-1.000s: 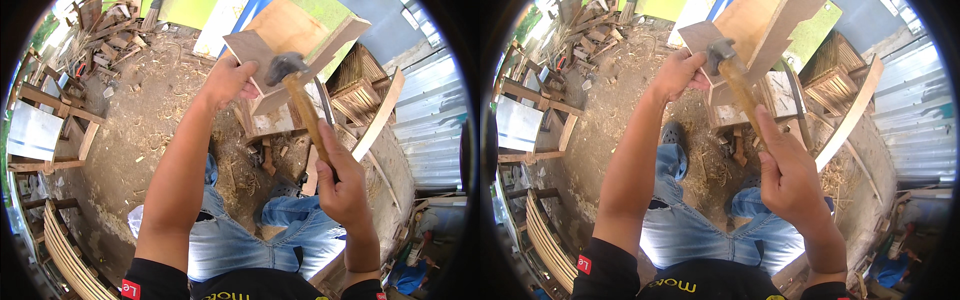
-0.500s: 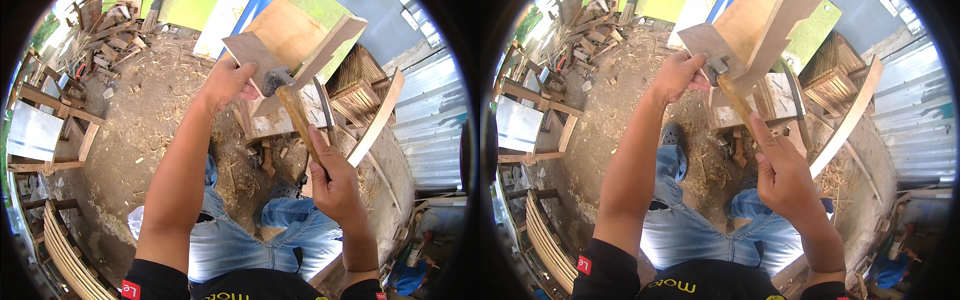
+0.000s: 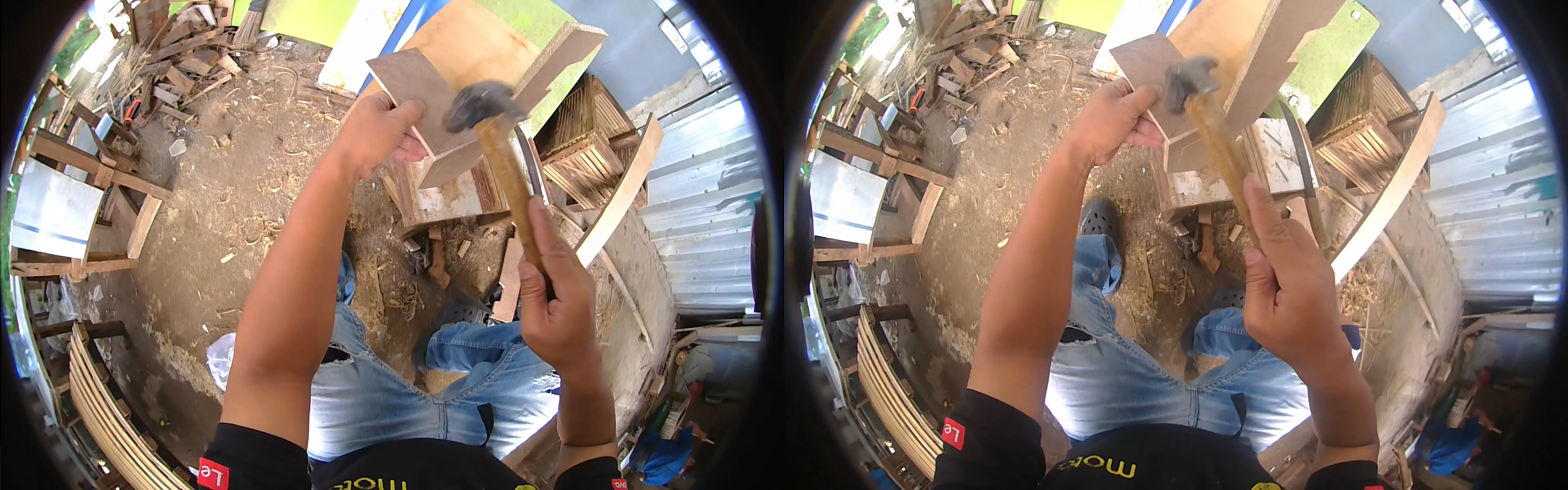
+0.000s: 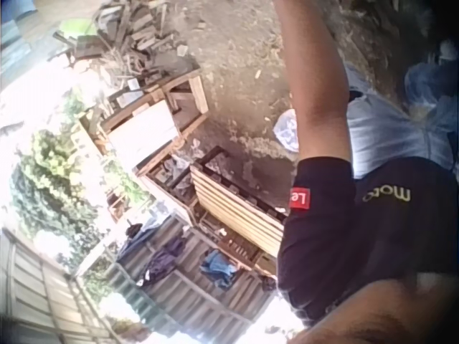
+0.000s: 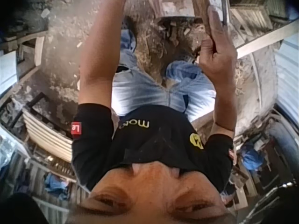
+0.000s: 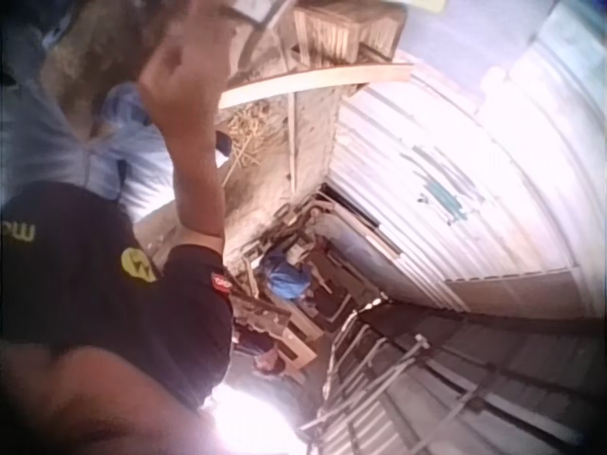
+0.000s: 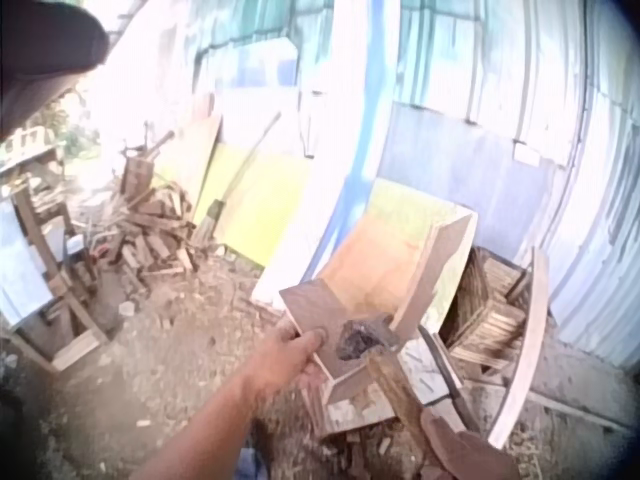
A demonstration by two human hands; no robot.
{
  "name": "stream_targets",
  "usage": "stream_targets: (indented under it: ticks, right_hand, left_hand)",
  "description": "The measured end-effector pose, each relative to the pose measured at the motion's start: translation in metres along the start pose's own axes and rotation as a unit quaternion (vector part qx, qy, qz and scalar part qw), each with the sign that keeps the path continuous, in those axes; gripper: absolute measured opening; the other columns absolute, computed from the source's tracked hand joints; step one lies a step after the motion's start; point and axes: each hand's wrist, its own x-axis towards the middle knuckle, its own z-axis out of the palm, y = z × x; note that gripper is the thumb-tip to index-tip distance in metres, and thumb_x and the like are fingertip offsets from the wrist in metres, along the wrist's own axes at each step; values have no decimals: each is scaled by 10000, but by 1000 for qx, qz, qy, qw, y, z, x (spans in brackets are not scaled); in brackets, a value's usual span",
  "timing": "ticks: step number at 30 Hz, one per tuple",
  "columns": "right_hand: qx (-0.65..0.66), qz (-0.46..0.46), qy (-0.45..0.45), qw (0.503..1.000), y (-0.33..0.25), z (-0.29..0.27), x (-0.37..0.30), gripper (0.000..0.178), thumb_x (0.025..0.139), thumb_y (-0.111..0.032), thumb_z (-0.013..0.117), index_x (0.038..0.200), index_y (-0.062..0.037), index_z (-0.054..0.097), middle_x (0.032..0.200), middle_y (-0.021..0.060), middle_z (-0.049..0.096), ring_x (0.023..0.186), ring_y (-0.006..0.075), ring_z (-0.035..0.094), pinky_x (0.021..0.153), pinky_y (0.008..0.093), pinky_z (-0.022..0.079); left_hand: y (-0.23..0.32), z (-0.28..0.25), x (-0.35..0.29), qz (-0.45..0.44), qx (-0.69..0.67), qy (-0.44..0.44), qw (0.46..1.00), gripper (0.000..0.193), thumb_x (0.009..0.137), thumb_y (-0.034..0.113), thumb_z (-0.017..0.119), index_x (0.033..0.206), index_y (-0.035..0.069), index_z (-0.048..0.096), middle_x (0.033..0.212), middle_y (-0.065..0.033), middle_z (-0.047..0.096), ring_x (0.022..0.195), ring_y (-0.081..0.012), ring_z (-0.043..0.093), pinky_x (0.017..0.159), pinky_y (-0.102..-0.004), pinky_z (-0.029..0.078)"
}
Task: The person aligns two shaped wooden pieces and secures them together using nails and a hammer. They repeatedly position the pieces, insert nails, and strike them into place while working in a cluttered workshop.
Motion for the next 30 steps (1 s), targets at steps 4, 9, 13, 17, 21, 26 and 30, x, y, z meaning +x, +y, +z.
stream_targets:
  ticks: [4, 9, 13, 17, 21, 26, 30]
  right_hand:
    - [-1, -23, 16, 1000, -1, 0, -3, 602, 912, 15, 536, 1498, -93, 453, 815, 171, 550, 700, 319, 532, 680, 389, 468]
    - [3, 14, -30, 999, 4, 6, 0, 578, 910, 19, 538, 1475, -91, 491, 764, 134, 506, 668, 294, 506, 649, 378, 452]
    - [-19, -9, 15, 1000, 2, -5, 0, 560, 912, 24, 551, 1462, -72, 505, 767, 122, 507, 651, 265, 494, 627, 355, 444]
    - [-27, -29, 23, 999, 0, -12, 3, 554, 913, 27, 558, 1458, -53, 505, 779, 115, 511, 647, 245, 489, 622, 339, 446]
    - [-20, -16, 20, 999, 1, -12, 5, 546, 914, 25, 555, 1453, -41, 506, 812, 130, 545, 679, 262, 517, 662, 345, 467]
    - [-23, -47, 55, 997, 8, -12, 8, 546, 905, 24, 549, 1446, -32, 508, 916, 184, 617, 746, 315, 569, 738, 363, 493]
    - [-19, -18, 39, 999, 8, -14, 8, 552, 897, 27, 543, 1445, -27, 506, 940, 202, 627, 778, 331, 585, 770, 373, 495]
  left_hand:
    - [-2, -2, 3, -7, 20, -2, 1000, 360, 999, 287, 585, 1063, -67, 579, 829, -137, 709, 665, -190, 731, 553, -243, 600]
    - [-7, -5, 9, 14, -19, -28, 999, 385, 994, 283, 602, 1119, -79, 568, 839, -133, 685, 672, -170, 708, 583, -264, 617]
    - [-10, -8, 6, -6, -1, -19, 1000, 417, 988, 284, 613, 1154, -94, 554, 858, -122, 678, 682, -160, 700, 618, -281, 635]
    - [-10, -7, 7, 0, -12, -27, 1000, 434, 981, 281, 605, 1179, -100, 545, 887, -142, 682, 692, -172, 705, 627, -291, 635]
    - [-8, -9, 10, -5, -1, -35, 999, 442, 975, 284, 604, 1180, -102, 541, 903, -151, 686, 682, -162, 700, 626, -291, 636]
    - [-4, -16, 8, -2, 18, -18, 1000, 449, 973, 290, 602, 1190, -98, 537, 918, -139, 689, 663, -145, 694, 610, -271, 633]
    - [0, -12, 10, 16, -2, -10, 1000, 466, 972, 297, 596, 1219, -94, 538, 927, -130, 690, 672, -144, 694, 602, -264, 626]
